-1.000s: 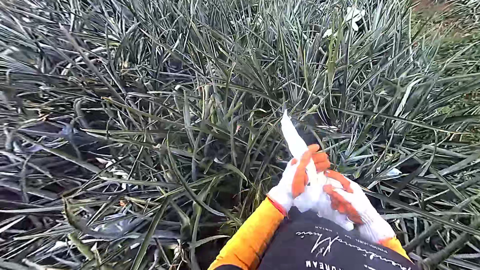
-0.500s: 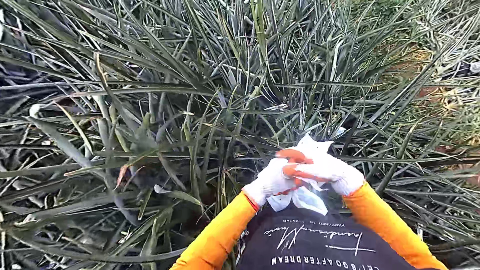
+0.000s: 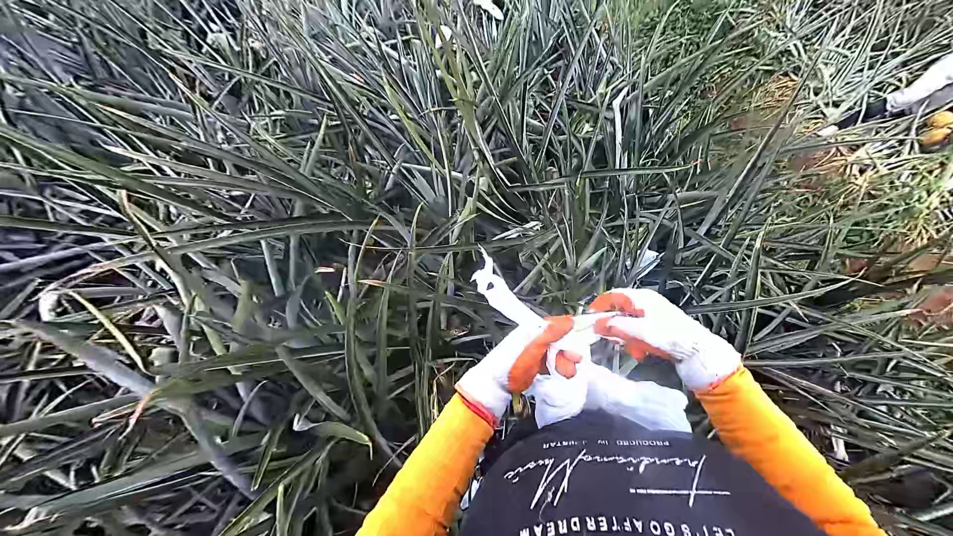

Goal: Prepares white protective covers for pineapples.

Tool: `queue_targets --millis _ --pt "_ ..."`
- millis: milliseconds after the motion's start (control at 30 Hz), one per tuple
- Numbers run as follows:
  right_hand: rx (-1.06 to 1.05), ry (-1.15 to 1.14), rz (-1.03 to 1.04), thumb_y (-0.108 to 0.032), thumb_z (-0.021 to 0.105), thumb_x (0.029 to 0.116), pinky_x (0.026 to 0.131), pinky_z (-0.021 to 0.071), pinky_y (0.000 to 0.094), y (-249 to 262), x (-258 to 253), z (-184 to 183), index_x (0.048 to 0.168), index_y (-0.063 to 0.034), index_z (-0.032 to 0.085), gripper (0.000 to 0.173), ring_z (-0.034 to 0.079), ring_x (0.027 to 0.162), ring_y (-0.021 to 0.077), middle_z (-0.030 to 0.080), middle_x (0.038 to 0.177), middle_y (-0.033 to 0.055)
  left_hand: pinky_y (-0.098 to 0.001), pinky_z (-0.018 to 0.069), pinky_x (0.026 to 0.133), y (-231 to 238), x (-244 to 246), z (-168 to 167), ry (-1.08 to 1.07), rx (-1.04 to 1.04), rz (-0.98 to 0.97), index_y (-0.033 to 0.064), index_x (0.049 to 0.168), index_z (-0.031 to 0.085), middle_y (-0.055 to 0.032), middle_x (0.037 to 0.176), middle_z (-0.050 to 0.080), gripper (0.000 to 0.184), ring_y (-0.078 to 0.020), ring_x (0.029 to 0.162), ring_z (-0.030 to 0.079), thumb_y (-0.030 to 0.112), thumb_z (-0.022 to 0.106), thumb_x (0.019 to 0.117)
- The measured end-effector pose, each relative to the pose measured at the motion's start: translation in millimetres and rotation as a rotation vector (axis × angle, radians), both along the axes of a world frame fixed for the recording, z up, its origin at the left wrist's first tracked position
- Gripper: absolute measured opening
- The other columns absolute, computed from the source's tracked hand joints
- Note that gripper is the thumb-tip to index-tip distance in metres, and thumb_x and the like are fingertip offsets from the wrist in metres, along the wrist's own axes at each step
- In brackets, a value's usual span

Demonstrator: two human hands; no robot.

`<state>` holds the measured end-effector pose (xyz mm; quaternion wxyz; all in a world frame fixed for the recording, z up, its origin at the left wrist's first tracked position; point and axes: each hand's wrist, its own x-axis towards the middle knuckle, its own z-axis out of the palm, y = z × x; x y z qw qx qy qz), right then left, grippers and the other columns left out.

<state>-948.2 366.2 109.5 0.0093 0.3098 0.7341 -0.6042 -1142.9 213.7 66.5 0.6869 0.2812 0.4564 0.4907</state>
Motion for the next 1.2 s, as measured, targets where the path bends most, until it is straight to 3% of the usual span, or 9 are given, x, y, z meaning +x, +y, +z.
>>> queue_targets --millis 100,200,267,367,500,667,800,867,1200 --pt "-0.216 0.275 -0.209 -0.019 0.065 0.0991 0.045 0.0499 0.0242 -23.5 10.9 13.0 0.123 -0.0066 0.066 0.027 0.058 0.055 0.0104 0.07 0.088 0.0046 -0.0323 0.0614 0.072 20.9 20.1 9.1 -0.091 0.014 0.147 0.0079 0.135 0.057 -0.0079 0.093 0.072 0.038 -0.0159 0.079 0.071 0.032 0.044 0.1089" --pt "-0.008 0.283 -0.13 -0.023 0.063 0.1009 0.051 0.0554 0.0273 -37.6 24.9 14.0 0.125 -0.0092 0.067 0.028 0.062 0.058 0.0107 0.071 0.092 0.0036 -0.037 0.0614 0.079 36.2 40.6 16.8 -0.102 0.046 0.254 0.0045 0.136 0.054 -0.0119 0.101 0.072 0.037 -0.0198 0.088 0.071 0.028 0.042 0.1098" --pt "0.422 0.229 0.066 -0.032 0.059 0.1009 0.074 0.0604 0.0317 -39.1 35.5 1.3 0.123 -0.0141 0.07 0.03 0.069 0.083 0.0091 0.073 0.104 0.0017 -0.0366 0.0611 0.078 44.6 51.0 20.4 -0.128 0.04 0.285 0.006 0.137 0.052 -0.0114 0.101 0.07 0.037 -0.0199 0.089 0.071 0.03 0.042 0.1098" --pt "0.932 0.258 0.259 -0.037 0.054 0.0999 0.106 0.0497 0.0503 -39.9 40.9 -29.0 0.112 -0.015 0.073 0.031 0.06 0.127 0.0305 0.067 0.13 0.0152 -0.0395 0.0599 0.087 50.5 61.9 26.1 -0.191 0.052 0.251 0.0106 0.141 0.046 -0.0107 0.11 0.071 0.037 -0.0214 0.1 0.071 0.027 0.046 0.1077" --pt "0.81 0.312 0.356 -0.038 0.058 0.0985 0.119 0.037 0.051 -25.3 56.4 -14.9 0.123 -0.0098 0.071 0.04 0.049 0.14 0.0324 0.061 0.14 0.0184 -0.0405 0.0601 0.086 49.9 74.3 33.7 -0.107 0.126 0.295 0.0061 0.152 0.035 -0.0142 0.115 0.07 0.058 -0.0236 0.101 0.07 0.01 0.058 0.0988" --pt "0.425 0.37 0.023 -0.038 0.064 0.0985 0.073 0.0642 0.0313 5.0 91.7 50.1 0.132 -0.0142 0.068 0.041 0.072 0.083 0.0069 0.075 0.103 -0.002 -0.0399 0.0587 0.091 36.7 80.4 39.2 0.071 0.25 0.332 0.006 0.155 0.033 -0.0154 0.12 0.069 0.066 -0.0236 0.105 0.07 0.01 0.062 0.0966" --pt "0.323 0.421 0.09 -0.044 0.082 0.0826 0.109 0.0519 0.0338 34.7 78.8 30.4 0.156 -0.0129 0.041 0.09 0.06 0.128 0.0105 0.061 0.144 0.0048 -0.042 0.0552 0.096 26.4 99.2 48.9 0.111 0.488 0.174 0.0072 0.155 0.036 -0.017 0.129 0.063 0.063 -0.0252 0.112 0.064 0.015 0.06 0.0982" --pt "0.011 0.546 0.178 -0.041 0.085 0.081 0.104 0.0545 0.0332 30.0 70.4 11.8 0.158 -0.006 0.031 0.1 0.065 0.12 0.0136 0.064 0.137 0.0102 -0.0395 0.0561 0.092 24.3 107.3 53.9 0.117 0.581 0.183 0.0079 0.15 0.045 -0.0144 0.118 0.067 0.054 -0.0215 0.105 0.066 0.01 0.059 0.0974" --pt "-0.056 0.557 -0.03 -0.016 0.069 0.0932 0.085 0.0604 0.0318 9.1 80.0 2.6 0.118 -0.0013 0.068 0.029 0.07 0.092 0.0118 0.074 0.101 0.0061 -0.0394 0.0551 0.1 9.3 105.7 60.1 0.445 0.533 0.257 0.0069 0.14 0.059 -0.0107 0.131 0.066 0.042 -0.0217 0.115 0.065 0.018 0.063 0.0994"
